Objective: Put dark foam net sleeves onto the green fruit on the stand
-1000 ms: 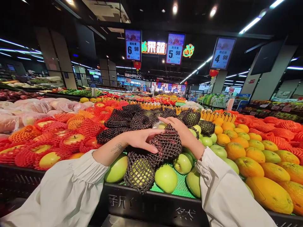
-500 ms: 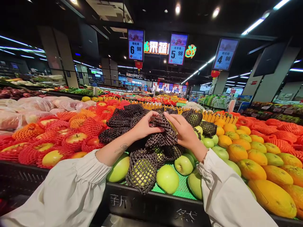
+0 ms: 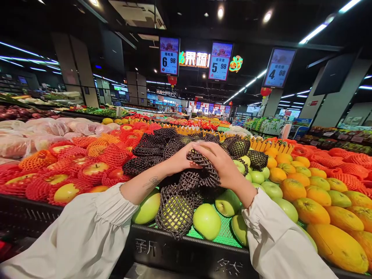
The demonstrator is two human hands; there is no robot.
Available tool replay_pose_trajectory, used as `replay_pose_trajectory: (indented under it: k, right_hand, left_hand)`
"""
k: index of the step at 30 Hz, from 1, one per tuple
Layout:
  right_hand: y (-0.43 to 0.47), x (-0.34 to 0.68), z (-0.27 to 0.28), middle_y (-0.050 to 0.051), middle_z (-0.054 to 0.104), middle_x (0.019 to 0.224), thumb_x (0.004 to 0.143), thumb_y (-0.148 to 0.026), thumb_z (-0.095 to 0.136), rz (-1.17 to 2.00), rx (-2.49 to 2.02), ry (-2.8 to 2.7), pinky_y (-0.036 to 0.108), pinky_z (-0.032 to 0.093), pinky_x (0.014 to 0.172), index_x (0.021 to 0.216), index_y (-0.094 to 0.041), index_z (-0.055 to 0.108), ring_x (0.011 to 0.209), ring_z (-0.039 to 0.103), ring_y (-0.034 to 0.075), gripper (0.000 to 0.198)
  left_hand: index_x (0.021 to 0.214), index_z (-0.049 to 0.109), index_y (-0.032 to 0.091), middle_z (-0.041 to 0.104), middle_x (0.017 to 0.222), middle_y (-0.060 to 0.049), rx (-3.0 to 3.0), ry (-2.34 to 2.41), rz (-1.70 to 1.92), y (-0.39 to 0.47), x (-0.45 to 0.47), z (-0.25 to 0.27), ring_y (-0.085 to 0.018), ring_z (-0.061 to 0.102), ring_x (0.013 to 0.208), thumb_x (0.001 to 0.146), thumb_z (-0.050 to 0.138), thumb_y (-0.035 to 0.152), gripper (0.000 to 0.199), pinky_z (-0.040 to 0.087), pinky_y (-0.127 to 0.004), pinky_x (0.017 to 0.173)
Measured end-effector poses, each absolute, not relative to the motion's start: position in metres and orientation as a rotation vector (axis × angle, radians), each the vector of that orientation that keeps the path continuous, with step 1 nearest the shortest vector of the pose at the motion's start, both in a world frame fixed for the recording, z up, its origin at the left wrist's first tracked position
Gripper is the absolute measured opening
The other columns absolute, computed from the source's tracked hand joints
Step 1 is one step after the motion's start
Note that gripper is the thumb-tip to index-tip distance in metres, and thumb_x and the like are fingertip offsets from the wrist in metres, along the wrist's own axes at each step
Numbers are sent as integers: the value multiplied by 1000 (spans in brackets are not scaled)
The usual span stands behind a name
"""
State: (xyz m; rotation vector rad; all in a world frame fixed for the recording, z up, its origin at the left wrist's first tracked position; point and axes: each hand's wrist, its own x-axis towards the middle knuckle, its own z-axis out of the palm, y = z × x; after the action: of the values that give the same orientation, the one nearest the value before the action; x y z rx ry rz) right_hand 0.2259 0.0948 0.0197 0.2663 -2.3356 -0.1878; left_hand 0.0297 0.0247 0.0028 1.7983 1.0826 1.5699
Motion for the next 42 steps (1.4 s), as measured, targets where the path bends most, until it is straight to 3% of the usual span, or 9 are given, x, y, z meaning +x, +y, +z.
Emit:
replay_pose_trajectory:
  k: [3, 6, 13, 20, 23, 28, 32, 37, 42]
  right_hand:
    - [86, 223, 22, 14, 57, 139, 87, -44, 77, -228, 324, -2263, 55, 43, 113, 142, -28, 49, 132, 51, 34, 63]
    - [82, 222, 22, 11, 66, 123, 87, -37, 80, -249, 324, -2165, 50, 50, 105, 123, -26, 56, 119, 60, 29, 44]
    - [93, 224, 18, 13, 65, 124, 90, -7, 59, -247, 218, -2156, 42, 55, 98, 132, -19, 55, 115, 63, 25, 45]
    - [92, 224, 18, 7, 72, 98, 97, -14, 58, -260, 77, -2021, 36, 54, 80, 115, -18, 66, 88, 64, 21, 20]
    - [96, 223, 17, 9, 72, 99, 99, -18, 55, -307, 9, -2001, 40, 53, 83, 109, -16, 68, 94, 61, 24, 17]
    - [110, 221, 11, 12, 71, 100, 96, -23, 44, -265, -266, -2074, 47, 48, 86, 76, -19, 63, 96, 57, 29, 27]
    - [115, 220, 10, 12, 68, 92, 87, -28, 45, -112, -491, -2046, 44, 45, 76, 75, -19, 62, 83, 58, 26, 23]
    - [107, 216, 11, -4, 48, 56, 78, -42, 68, 585, -439, -1851, 29, 35, 50, 74, -23, 49, 49, 45, 14, 27]
    - [92, 214, 15, 0, 51, 56, 79, -72, 69, 706, -275, -1965, 27, 34, 48, 65, -19, 56, 50, 44, 13, 56]
  left_hand:
    - [120, 51, 14, 64, 127, -15, 1689, 1062, 1717, 29, 25, 3, -32, 58, 124, 51, 92, 28, 81, 43, -44, 110]
    - [119, 52, 14, 66, 121, -13, 1562, 1052, 1804, 31, 23, 3, -31, 59, 120, 45, 91, 27, 85, 43, -42, 107]
    - [122, 55, 13, 67, 120, -12, 1334, 1000, 1853, 26, 27, 6, -30, 59, 119, 43, 90, 24, 88, 43, -40, 107]
    - [114, 65, 15, 73, 109, -7, 1350, 943, 1664, 21, 32, 10, -26, 64, 109, 48, 90, 21, 71, 43, -38, 106]
    - [113, 65, 16, 74, 106, -7, 1285, 890, 1577, 17, 34, 11, -23, 66, 98, 51, 93, 28, 70, 48, -37, 97]
    - [120, 66, 21, 72, 117, -7, 1211, 977, 1535, 14, 33, 13, -22, 66, 103, 55, 94, 40, 74, 51, -29, 82]
    - [126, 63, 31, 68, 133, -3, 1220, 1132, 1497, 16, 30, 11, -23, 64, 114, 62, 89, 48, 71, 49, -25, 69]
    - [121, 67, 23, 72, 123, -8, 1237, 1111, 1438, 21, 29, 7, -24, 69, 106, 61, 92, 44, 68, 53, -28, 77]
    - [114, 69, 19, 76, 112, -8, 1247, 1046, 1484, 24, 29, 5, -23, 70, 103, 59, 93, 39, 63, 54, -32, 91]
